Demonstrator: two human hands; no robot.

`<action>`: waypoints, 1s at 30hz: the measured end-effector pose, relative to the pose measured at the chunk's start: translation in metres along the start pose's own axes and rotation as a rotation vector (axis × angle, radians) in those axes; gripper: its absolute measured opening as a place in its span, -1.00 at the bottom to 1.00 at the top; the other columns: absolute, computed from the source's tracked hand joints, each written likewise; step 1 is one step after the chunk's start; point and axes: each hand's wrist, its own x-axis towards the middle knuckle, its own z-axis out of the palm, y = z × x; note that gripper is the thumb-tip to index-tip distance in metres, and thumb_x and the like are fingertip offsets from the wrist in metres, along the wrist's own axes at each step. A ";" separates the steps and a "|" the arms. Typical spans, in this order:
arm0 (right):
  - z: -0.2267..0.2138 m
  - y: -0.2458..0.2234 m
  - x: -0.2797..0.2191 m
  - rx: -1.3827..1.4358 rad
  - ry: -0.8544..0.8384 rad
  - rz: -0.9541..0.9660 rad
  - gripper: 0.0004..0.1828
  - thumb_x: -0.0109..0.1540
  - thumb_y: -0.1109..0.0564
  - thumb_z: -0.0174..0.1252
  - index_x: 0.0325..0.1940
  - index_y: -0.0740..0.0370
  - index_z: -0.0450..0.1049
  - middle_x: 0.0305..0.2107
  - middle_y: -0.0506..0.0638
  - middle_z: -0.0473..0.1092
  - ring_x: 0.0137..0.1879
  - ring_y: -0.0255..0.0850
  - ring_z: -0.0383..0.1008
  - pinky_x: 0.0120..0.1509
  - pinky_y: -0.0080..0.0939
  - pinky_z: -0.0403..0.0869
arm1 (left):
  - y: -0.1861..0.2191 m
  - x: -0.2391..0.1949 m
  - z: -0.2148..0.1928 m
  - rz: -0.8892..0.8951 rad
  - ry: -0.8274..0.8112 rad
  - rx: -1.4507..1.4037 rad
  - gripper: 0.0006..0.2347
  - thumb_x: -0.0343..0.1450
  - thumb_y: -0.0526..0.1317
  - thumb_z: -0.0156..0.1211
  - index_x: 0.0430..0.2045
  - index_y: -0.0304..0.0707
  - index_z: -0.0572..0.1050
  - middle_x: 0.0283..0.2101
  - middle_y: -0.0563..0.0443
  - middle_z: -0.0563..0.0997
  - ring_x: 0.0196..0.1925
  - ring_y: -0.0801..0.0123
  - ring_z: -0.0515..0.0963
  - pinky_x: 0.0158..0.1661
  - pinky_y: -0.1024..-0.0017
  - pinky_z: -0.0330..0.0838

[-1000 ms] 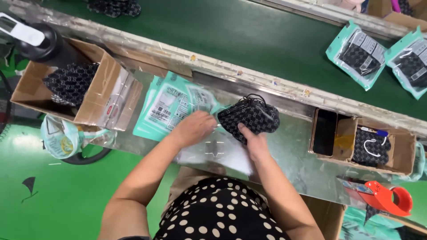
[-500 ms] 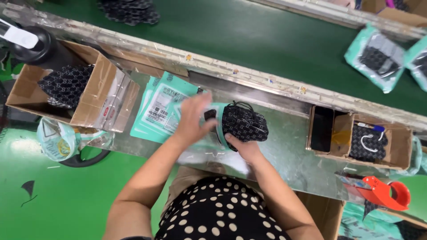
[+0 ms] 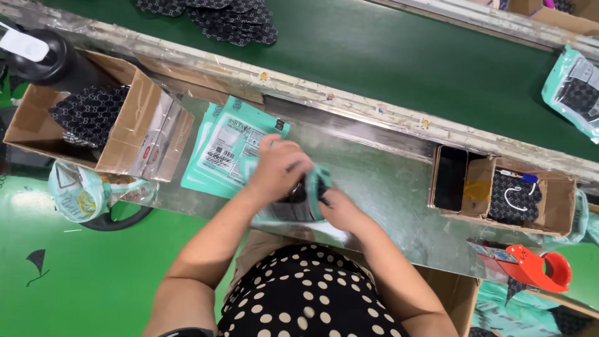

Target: Manually bagging stacks of masks from a conveyor belt into plastic pouches.

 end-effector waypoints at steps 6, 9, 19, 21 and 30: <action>0.000 0.014 0.010 -0.238 -0.077 -0.120 -0.79 0.30 0.05 0.17 -0.09 0.21 0.57 -0.23 0.10 0.53 -0.10 -0.03 0.54 0.01 -0.07 0.49 | -0.002 -0.005 0.033 0.202 0.044 0.162 -0.91 0.34 -0.24 0.21 -0.33 -0.14 0.53 -0.21 0.00 0.59 -0.01 0.12 0.53 0.11 0.06 0.19; -0.022 -0.024 -0.005 -0.155 0.042 -0.197 -0.79 0.26 0.07 0.24 -0.12 0.25 0.55 -0.17 0.14 0.49 -0.07 0.00 0.52 0.00 -0.05 0.50 | -0.010 -0.003 0.012 -0.139 0.229 -0.032 -0.89 0.50 -0.20 0.19 -0.31 -0.24 0.48 -0.23 -0.05 0.54 -0.07 0.08 0.49 0.04 0.13 0.27; -0.018 -0.031 0.000 -0.011 0.285 -0.301 -0.69 0.22 0.26 0.28 0.03 0.33 0.46 -0.12 0.10 0.44 -0.05 -0.15 0.41 0.01 -0.18 0.40 | 0.036 0.004 -0.017 0.208 -0.161 0.106 -0.90 0.33 -0.20 0.27 -0.40 -0.19 0.54 -0.27 0.07 0.57 -0.16 0.19 0.57 -0.15 0.22 0.31; -0.016 -0.022 0.002 0.061 0.248 -0.118 -0.84 0.29 0.23 0.25 -0.04 0.27 0.53 -0.32 -0.01 0.52 -0.25 -0.26 0.49 -0.13 -0.25 0.48 | 0.037 0.002 -0.016 0.198 -0.148 0.141 -0.93 0.32 -0.23 0.30 -0.46 -0.15 0.54 -0.29 0.11 0.58 -0.19 0.23 0.56 -0.14 0.24 0.32; -0.023 -0.049 0.003 -0.192 0.243 -0.236 -0.88 0.24 0.16 0.26 -0.20 0.25 0.51 -0.37 0.09 0.47 -0.25 -0.07 0.48 -0.16 -0.14 0.44 | 0.028 0.002 -0.030 0.116 -0.123 -0.093 -0.85 0.29 -0.19 0.35 -0.37 -0.19 0.58 -0.23 0.09 0.63 -0.15 0.21 0.57 -0.13 0.25 0.31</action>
